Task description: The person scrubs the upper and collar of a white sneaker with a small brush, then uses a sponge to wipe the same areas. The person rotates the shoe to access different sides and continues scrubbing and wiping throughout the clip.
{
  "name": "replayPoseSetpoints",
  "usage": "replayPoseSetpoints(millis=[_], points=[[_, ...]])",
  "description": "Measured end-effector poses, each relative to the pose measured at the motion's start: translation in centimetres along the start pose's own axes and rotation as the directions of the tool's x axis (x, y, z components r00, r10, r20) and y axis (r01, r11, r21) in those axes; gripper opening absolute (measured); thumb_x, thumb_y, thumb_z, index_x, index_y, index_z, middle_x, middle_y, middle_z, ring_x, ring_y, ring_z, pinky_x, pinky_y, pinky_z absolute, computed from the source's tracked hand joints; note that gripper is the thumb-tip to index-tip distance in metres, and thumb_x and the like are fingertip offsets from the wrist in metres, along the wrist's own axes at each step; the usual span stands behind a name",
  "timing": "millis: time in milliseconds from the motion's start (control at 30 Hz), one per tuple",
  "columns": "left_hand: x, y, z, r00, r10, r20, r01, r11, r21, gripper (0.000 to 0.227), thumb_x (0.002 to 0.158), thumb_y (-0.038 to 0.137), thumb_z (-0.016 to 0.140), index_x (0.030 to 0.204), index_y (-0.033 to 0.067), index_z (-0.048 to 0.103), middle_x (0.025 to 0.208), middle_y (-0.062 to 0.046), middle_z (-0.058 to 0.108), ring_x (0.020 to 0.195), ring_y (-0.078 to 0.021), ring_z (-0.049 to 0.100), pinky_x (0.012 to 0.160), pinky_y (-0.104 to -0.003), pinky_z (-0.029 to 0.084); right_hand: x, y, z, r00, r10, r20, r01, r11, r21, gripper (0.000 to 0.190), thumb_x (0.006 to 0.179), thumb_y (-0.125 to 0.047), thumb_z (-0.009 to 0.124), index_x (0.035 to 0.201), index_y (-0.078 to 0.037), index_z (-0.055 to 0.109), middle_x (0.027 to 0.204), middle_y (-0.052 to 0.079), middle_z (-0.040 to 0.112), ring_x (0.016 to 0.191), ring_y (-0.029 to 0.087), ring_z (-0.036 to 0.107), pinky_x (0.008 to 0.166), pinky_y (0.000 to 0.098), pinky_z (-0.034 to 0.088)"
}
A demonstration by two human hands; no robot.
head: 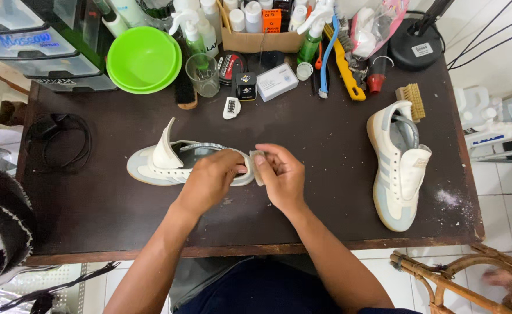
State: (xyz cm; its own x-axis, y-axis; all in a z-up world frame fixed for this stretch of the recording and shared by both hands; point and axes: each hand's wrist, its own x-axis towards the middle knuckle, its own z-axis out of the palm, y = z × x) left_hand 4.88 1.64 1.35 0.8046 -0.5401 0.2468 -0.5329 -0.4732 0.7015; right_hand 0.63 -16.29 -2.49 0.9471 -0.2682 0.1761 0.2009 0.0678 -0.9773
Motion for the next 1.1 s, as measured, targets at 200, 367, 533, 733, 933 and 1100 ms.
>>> replayPoseSetpoints(millis=[200,367,533,733,933,1100], points=[[-0.4,-1.6,1.4,0.995,0.036,-0.091,-0.04,0.998,-0.047,0.008,0.097,0.026,0.068,0.098,0.0191,0.072,0.082,-0.003,0.07,0.082,-0.0324,0.072,0.069,-0.041,0.057,-0.7,0.2,0.0,1.0,-0.014,-0.02,0.014,1.0,0.009,0.023,0.096,-0.006,0.068,0.116,0.004,0.07,0.063,0.01,0.064,0.049,0.01,0.06,0.044,0.022,0.048],[-0.7,-1.7,2.2,0.987,0.033,-0.154,-0.041,0.998,-0.048,0.008,0.099,0.023,0.066,0.096,0.0187,0.073,0.074,-0.004,0.067,0.073,-0.0339,0.07,0.066,-0.039,0.057,-0.4,0.6,0.4,0.995,-0.102,-0.014,0.1,0.989,-0.104,0.018,0.096,-0.007,0.069,0.111,0.002,0.071,0.062,0.01,0.064,0.049,0.011,0.06,0.043,0.0241,0.047],[-0.8,-1.3,2.0,0.987,0.008,-0.161,-0.017,0.998,-0.056,0.011,0.099,0.024,0.067,0.091,0.0203,0.073,0.066,-0.002,0.064,0.063,-0.0305,0.068,0.06,-0.037,0.056,-1.0,0.5,0.0,0.995,-0.104,0.003,0.103,0.985,-0.136,0.015,0.094,-0.006,0.07,0.105,0.004,0.071,0.058,0.012,0.067,0.044,0.014,0.057,0.042,0.0265,0.045],[-0.6,-1.6,2.1,0.981,0.017,-0.192,-0.025,0.999,-0.042,0.012,0.099,0.025,0.067,0.089,0.0204,0.071,0.065,-0.003,0.064,0.064,-0.033,0.068,0.058,-0.039,0.055,-0.4,0.2,0.8,0.984,-0.177,-0.012,0.172,0.971,-0.167,0.016,0.096,-0.008,0.068,0.107,0.003,0.07,0.061,0.01,0.066,0.05,0.01,0.057,0.044,0.0269,0.044],[-0.6,-1.3,1.8,0.986,0.023,-0.163,-0.038,0.995,-0.091,0.015,0.1,0.025,0.066,0.088,0.0173,0.07,0.067,-0.006,0.066,0.063,-0.0371,0.068,0.057,-0.041,0.055,0.3,0.4,0.4,0.983,-0.183,-0.003,0.178,0.963,-0.202,0.015,0.095,-0.007,0.068,0.106,0.002,0.071,0.057,0.008,0.064,0.045,0.011,0.054,0.042,0.0248,0.041],[-0.8,-1.6,1.7,0.986,-0.003,-0.164,-0.008,0.997,-0.07,0.009,0.099,0.025,0.067,0.094,0.0202,0.072,0.073,-0.007,0.069,0.071,-0.039,0.069,0.059,-0.046,0.055,-1.6,-0.1,0.6,0.99,-0.142,-0.011,0.137,0.97,-0.2,0.016,0.095,-0.007,0.069,0.107,0.003,0.071,0.056,0.007,0.06,0.046,0.01,0.053,0.043,0.025,0.043]])
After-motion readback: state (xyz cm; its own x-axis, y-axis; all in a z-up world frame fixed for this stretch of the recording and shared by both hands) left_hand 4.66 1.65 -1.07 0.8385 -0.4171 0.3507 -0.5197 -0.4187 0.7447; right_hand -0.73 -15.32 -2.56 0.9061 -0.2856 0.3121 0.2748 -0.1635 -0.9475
